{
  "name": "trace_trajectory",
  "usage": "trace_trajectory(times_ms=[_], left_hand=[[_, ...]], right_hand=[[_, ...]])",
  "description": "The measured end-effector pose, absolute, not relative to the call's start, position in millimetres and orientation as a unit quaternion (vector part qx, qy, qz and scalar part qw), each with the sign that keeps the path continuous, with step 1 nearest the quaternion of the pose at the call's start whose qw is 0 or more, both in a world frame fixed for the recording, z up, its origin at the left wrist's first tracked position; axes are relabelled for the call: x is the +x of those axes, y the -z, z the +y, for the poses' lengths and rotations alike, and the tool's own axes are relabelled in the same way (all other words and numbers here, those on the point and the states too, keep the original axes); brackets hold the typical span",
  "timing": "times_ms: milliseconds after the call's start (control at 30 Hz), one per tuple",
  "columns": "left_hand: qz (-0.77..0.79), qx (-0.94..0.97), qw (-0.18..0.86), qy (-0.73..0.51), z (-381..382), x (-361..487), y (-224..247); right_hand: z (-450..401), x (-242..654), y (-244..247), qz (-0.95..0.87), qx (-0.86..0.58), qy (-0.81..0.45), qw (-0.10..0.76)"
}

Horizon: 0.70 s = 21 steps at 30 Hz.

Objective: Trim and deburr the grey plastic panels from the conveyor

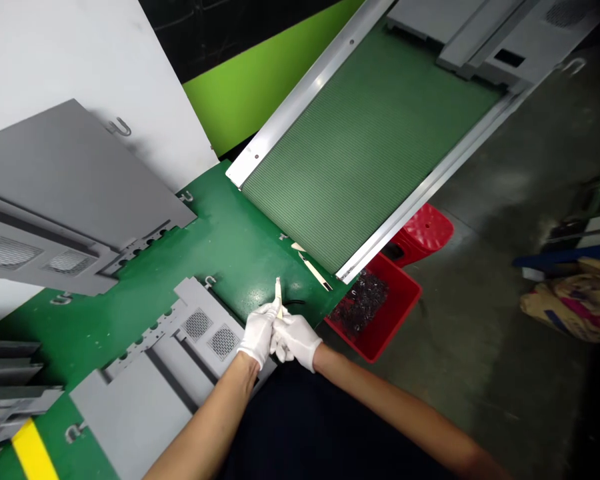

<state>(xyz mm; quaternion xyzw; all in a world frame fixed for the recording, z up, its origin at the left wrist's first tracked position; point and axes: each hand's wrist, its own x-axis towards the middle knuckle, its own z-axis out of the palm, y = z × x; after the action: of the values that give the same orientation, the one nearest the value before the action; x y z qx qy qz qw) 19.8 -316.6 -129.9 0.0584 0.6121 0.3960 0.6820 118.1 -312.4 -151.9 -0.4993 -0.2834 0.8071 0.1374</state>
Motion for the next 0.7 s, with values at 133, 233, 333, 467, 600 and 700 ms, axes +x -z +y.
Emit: trace_trajectory(times_ms=[133, 233, 333, 467, 600, 700], left_hand=[[0.605, 0.046, 0.692, -0.392, -321.2, 23.8, 129.4], [0.601, 0.034, 0.695, -0.392, -321.5, 27.6, 134.0], [0.613, 0.053, 0.688, -0.386, -320.5, 31.7, 144.5], [0.691, 0.159, 0.600, -0.371, -313.7, 14.7, 156.6], [0.805, 0.307, 0.423, -0.280, -300.6, -46.8, 151.3], [0.878, 0.377, 0.253, -0.153, -290.4, -104.4, 140.6]], right_hand=[[-315.7, 120.6, 150.1, -0.268, -0.495, -0.815, 0.137], [-319.2, 121.3, 150.0, -0.301, -0.500, -0.805, 0.109], [-315.3, 128.2, 152.0, -0.359, -0.517, -0.775, 0.060], [-284.9, 163.9, 161.0, -0.463, -0.600, -0.652, 0.006], [-245.4, 214.1, 175.9, -0.564, -0.700, -0.437, -0.037], [-231.3, 232.7, 189.0, -0.605, -0.722, -0.329, -0.066]])
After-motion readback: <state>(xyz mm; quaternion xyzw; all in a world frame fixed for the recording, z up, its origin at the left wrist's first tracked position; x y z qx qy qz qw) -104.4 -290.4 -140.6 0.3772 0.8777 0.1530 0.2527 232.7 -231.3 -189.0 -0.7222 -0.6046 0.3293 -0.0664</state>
